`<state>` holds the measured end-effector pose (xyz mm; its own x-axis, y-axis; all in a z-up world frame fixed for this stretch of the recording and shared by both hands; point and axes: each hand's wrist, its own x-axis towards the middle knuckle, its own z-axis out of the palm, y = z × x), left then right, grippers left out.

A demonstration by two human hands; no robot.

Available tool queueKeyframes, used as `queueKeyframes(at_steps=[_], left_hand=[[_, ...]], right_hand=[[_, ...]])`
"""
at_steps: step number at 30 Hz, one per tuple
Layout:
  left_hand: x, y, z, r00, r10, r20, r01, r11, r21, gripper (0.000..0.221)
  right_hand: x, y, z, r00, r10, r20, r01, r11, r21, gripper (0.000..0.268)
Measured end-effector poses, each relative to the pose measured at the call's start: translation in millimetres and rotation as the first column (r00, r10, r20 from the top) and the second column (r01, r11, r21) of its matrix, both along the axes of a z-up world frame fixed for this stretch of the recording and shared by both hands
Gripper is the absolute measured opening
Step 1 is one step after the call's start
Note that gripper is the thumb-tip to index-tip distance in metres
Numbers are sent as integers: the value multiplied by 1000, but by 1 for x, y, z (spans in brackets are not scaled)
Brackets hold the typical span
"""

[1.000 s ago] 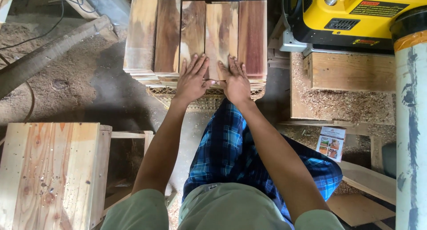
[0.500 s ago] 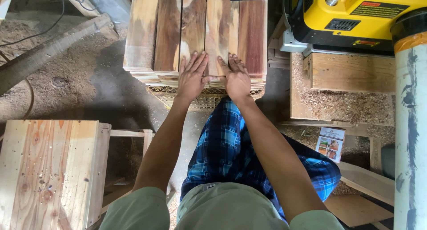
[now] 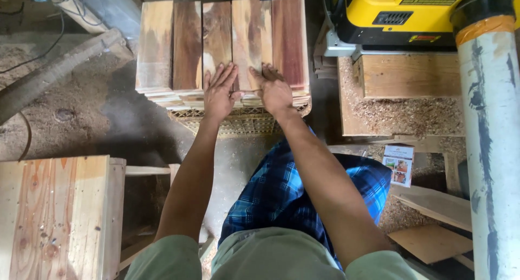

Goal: Picking up wooden boards from a stack and feeding them into a thickness planer machine for surfacing.

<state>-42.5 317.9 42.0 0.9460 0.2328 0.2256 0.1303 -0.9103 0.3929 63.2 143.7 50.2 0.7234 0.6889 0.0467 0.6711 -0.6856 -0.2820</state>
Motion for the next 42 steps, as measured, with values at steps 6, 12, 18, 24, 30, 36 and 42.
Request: queueKeyframes(at_steps=[6,12,18,24,30,36,42], left_hand=[[1,2,-10,997,0,83,-2,1000,24,83],[-2,2,-18,996,6,87,-8,1000,17,86],[-2,4,-16,997,13,79,-15,1000,22,87],[-2,2,-11,995,14,97,-17,999,31,85],[-2,1,-13,991,10,136,-14,1000,22,85],[-2,4,-20,989,-8,146,-2,998,64,86],[-4,-5,-3,993,-20,116,18,1000,21,83]], right_hand=[[3,-1,-1,1000,17,12,-17,999,-32,79],[-10,-5,6,1000,7,26,-5,998,-68,77],[-8,-4,4,999,2,-36,-3,999,-43,77],[-15,-5,19,999,-10,-37,9,999,-31,74],[-10,-3,9,998,-14,-54,13,1000,-24,75],[-12,0,11,999,-19,-30,19,1000,-11,73],[-20,-9,21,997,-47,-63,46,999,-25,71]])
